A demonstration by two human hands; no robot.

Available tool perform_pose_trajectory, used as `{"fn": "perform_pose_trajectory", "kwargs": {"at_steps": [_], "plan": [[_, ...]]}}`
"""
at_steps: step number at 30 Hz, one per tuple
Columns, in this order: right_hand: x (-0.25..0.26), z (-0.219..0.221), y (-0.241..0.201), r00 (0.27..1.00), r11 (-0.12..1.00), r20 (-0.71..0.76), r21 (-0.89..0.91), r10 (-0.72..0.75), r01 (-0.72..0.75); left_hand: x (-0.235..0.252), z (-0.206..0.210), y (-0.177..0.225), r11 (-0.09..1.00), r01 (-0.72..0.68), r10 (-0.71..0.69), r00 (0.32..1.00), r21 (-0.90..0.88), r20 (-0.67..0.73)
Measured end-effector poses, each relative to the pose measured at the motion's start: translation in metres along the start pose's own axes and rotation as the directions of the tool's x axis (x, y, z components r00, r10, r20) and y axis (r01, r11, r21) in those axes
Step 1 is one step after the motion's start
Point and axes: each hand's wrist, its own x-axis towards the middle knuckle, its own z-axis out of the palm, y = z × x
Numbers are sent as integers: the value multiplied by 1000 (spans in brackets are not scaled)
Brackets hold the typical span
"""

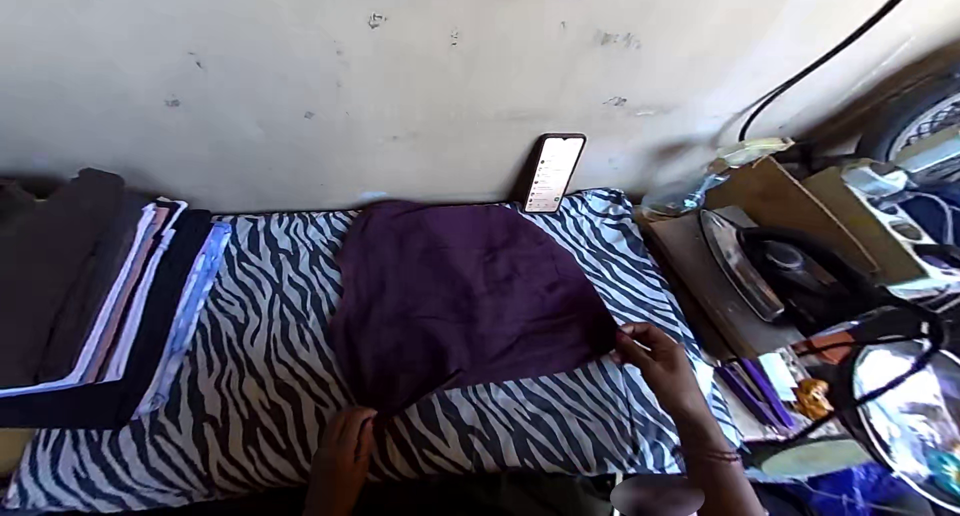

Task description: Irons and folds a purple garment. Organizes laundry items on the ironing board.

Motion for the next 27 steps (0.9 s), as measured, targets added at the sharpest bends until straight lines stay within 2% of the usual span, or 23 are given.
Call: {"fn": "perform_pose_trajectory", "kwargs": {"at_steps": [2, 3, 4, 6, 7, 8, 11, 13, 15, 18, 21, 23, 25, 27], "plan": [[-14, -16, 12, 996, 980, 76, 194, -52, 37, -17, -24, -1, 997, 23, -21, 999, 76, -26], [-22, -23, 17, 997, 975, 74, 221, -27, 10, -27, -32, -7, 992, 14, -14, 1000, 127, 1], [-31, -29, 23, 997, 980, 71, 196, 31, -44, -38, -37, -14, 987, 7, -15, 999, 163, 51], [-45, -35, 25, 978, 986, 123, 6, 166, -168, -58, -39, -24, 990, 26, -52, 982, 141, 184], [-47, -34, 25, 972, 983, 152, -52, 180, -174, -61, -38, -24, 991, 17, -42, 980, 130, 193], [-47, -33, 25, 973, 988, 176, -41, 151, -146, -60, -35, -23, 993, -10, -12, 983, 120, 184], [-36, -39, 14, 968, 969, 238, 248, -79, 18, -36, -20, -18, 986, -111, 82, 972, 122, 221], [-19, -40, -19, 969, 947, 179, 303, -170, 110, -16, -13, -28, 981, -158, 130, 967, 116, 219], [0, -47, -70, 969, 962, 114, 191, -217, 193, 19, -39, -27, 989, -125, 111, 982, 85, 152], [33, -64, -158, 941, 940, 37, -41, -336, 338, 88, -126, -4, 986, -90, 85, 996, -142, -40], [65, -81, -230, 892, 884, 6, -129, -453, 450, 151, -209, 32, 884, -129, 77, 988, -449, -132], [82, -75, -270, 923, 889, 13, -263, -385, 375, 184, -226, 61, 823, -129, -2, 973, -553, -229], [109, -58, -291, 989, 889, 68, -435, -128, 145, 218, -213, 81, 856, -62, -81, 964, -514, -252], [146, -46, -286, 990, 846, 93, -532, 107, -42, 254, -186, 79, 877, 64, -164, 971, -477, -172]]}}
